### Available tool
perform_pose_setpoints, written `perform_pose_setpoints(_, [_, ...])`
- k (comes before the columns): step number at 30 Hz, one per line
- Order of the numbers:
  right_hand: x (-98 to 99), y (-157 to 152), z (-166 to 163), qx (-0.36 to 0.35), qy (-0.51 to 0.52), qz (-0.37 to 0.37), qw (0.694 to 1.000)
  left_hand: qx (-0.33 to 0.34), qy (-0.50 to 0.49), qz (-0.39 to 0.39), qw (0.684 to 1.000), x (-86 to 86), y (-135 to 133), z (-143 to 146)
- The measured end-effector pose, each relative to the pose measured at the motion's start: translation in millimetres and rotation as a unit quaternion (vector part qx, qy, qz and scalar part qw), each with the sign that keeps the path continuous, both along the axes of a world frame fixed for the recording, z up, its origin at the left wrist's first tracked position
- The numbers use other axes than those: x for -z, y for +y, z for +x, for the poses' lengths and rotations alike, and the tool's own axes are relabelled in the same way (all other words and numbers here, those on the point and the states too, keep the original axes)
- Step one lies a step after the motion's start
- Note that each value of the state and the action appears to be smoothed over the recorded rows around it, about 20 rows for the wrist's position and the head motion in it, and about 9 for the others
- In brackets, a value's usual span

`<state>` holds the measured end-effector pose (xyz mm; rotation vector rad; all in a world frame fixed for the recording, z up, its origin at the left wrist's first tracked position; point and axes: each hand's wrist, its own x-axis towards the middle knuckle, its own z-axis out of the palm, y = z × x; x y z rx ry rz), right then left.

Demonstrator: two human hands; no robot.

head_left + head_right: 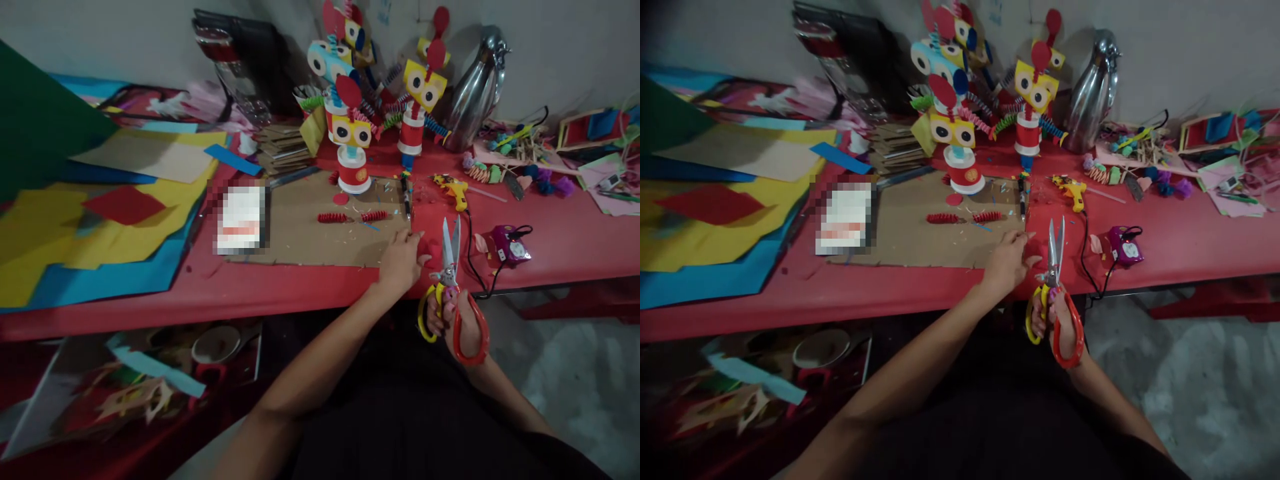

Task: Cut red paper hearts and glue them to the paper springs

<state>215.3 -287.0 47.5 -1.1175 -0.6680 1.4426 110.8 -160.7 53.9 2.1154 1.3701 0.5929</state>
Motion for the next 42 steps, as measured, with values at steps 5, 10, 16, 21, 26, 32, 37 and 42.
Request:
perform_pose_setpoints(5, [-3.9, 1, 6, 0.02, 0.007, -0.001, 1.0, -0.002, -0.006, -0.044, 0.999, 4.7, 6, 2])
perform_pose_setpoints(10, [-17.6, 9, 13, 0.03, -0.013, 0.008, 0.999, 0.003, 0.016, 0.001, 1.0, 7.2, 2, 9])
perform_pose_setpoints(16, [-18.3, 7, 21, 0.045, -0.068, -0.004, 0.997, -0.024, -0.129, -0.09, 0.987, 3.8, -3, 9])
perform_pose_setpoints(21, [-15.0, 13, 21, 0.078, -0.159, 0.016, 0.984, -0.088, -0.453, -0.293, 0.837, -4.4, -30, -10])
perform_pose_setpoints(26, [-22.6, 19, 3, 0.094, -0.202, 0.038, 0.974, -0.1, -0.525, -0.322, 0.781, -17.5, -55, -23])
perform_pose_setpoints(32, [-28.3, 16, -12, 0.101, -0.228, 0.041, 0.968, -0.098, -0.536, -0.313, 0.778, -18.0, -67, -36])
perform_pose_setpoints(37, [-33.0, 17, -17, 0.089, -0.202, 0.031, 0.975, -0.136, -0.524, -0.318, 0.778, -20.8, -67, -49])
perform_pose_setpoints(42, [-35.9, 17, -19, 0.075, -0.188, 0.03, 0.979, -0.164, -0.533, -0.324, 0.764, -20.4, -67, -51])
